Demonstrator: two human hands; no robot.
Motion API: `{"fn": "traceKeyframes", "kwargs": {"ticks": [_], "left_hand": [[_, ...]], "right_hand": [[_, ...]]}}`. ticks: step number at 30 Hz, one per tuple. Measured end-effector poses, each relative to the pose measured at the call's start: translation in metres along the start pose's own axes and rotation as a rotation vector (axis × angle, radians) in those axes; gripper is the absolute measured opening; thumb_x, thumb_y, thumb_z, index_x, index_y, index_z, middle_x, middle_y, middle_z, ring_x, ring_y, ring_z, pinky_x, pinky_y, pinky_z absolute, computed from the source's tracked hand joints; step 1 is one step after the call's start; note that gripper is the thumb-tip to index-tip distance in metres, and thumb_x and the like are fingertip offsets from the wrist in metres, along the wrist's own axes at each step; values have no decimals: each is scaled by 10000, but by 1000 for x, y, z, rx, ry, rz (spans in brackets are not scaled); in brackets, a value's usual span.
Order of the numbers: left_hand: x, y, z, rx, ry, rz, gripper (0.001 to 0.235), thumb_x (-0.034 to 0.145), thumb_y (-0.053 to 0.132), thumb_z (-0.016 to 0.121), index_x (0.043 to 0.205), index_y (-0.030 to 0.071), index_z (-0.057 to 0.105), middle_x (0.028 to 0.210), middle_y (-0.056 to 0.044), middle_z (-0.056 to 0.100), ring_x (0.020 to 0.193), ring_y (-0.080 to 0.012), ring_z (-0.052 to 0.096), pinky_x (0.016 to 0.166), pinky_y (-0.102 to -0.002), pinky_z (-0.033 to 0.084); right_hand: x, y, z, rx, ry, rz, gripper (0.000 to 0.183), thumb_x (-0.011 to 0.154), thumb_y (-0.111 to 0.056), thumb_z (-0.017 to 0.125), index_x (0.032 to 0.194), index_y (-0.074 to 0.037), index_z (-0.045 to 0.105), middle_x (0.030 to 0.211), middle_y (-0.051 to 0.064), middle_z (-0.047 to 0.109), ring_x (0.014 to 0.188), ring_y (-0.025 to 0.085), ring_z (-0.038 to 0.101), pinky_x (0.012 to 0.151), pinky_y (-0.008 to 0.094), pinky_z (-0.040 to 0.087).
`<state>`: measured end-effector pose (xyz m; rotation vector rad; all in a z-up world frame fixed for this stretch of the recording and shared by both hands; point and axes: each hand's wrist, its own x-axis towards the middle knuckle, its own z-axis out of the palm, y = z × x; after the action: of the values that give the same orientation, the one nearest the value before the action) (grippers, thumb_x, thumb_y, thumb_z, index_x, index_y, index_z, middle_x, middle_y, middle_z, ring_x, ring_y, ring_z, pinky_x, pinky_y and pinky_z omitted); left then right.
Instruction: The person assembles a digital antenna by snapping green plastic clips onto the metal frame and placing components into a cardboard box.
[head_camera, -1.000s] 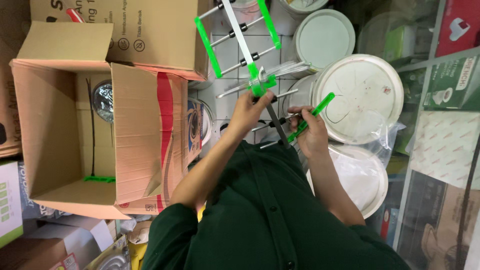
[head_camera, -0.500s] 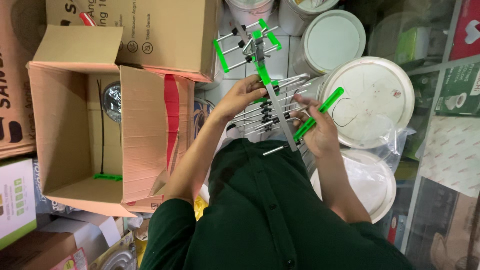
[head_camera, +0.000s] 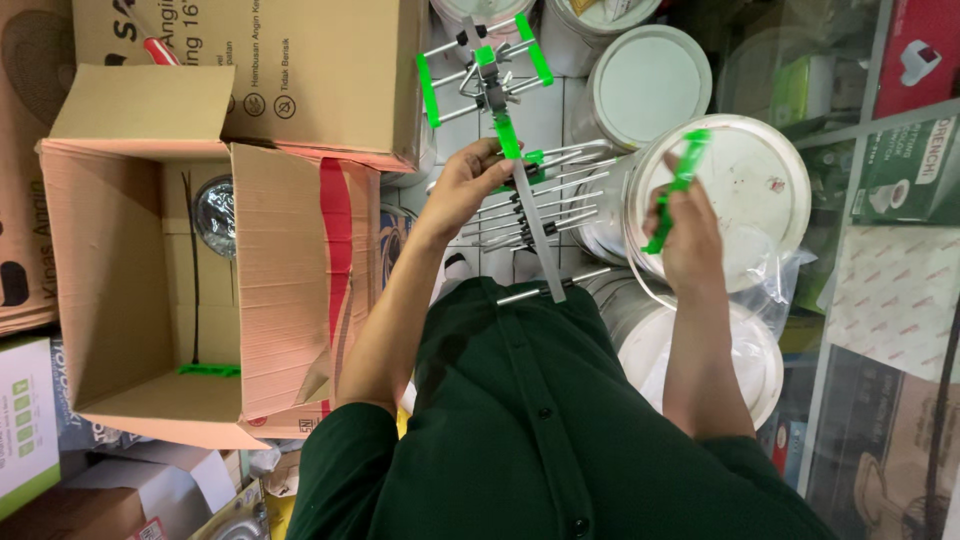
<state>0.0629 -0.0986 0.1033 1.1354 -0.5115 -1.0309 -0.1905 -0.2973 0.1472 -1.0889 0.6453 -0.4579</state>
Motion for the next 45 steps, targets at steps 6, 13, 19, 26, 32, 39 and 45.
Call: {"fn": "traceKeyframes", "kwargs": {"ticks": [6,13,19,26,32,39,45], "left_hand": [[-4,15,3,63,38,61,375,1047,165,617,1336,-72,605,1172,-101,716,1107,-150,670,1000,-307,531],[-20,36,2,-5,-36,-59,484,1062,346,557,1330,-51,627,1179,-127,729,1067,-182,683,954,-335,542],[-27,23,-16,-287,-176,-132,836,1026,654,354,1438,-45,555,1298,-193,694,1206,-274,676,1066,-430,515],[-30,-3,-10,-620,-198,-129,1099,962,819,156,1446,-92,533,1308,-270,685,1213,-351,676,1067,-482,490],[-48,-19,15,-1019,-282,-51,899,995,692,351,1527,-29,431,1458,-272,576,1325,-356,606,1174,-454,448],[-44,-25,23,-865,-101,-139,616,1085,343,498,1582,3,369,1485,-219,553,1382,-290,559,1183,-435,443],[-44,-40,19,-586,-64,-138,528,1087,246,556,1534,-15,453,1335,-179,675,1203,-240,664,1080,-395,515]], "right_hand": [[5,3,31,-148,-143,11,341,1106,-137,529,1422,-7,528,971,41,578,746,92,542,633,236,446],[23,11,53,-2,-262,50,365,1042,-133,598,1374,-29,488,1074,112,678,657,50,482,532,188,381],[23,22,58,13,-402,30,425,1034,-137,610,1437,-58,501,1061,156,697,668,62,500,608,196,411],[34,45,53,107,-306,110,162,1096,-169,539,1195,-50,587,975,155,726,723,119,586,596,219,423],[33,51,57,189,-224,44,115,1112,-140,525,1169,-61,586,952,170,717,700,124,570,576,229,415],[30,56,62,207,-171,26,150,1097,-167,494,1139,-64,594,929,176,726,689,121,575,568,233,422],[29,63,56,63,-75,70,130,1083,-151,528,1147,-61,598,915,142,726,679,94,551,554,222,407]]}}
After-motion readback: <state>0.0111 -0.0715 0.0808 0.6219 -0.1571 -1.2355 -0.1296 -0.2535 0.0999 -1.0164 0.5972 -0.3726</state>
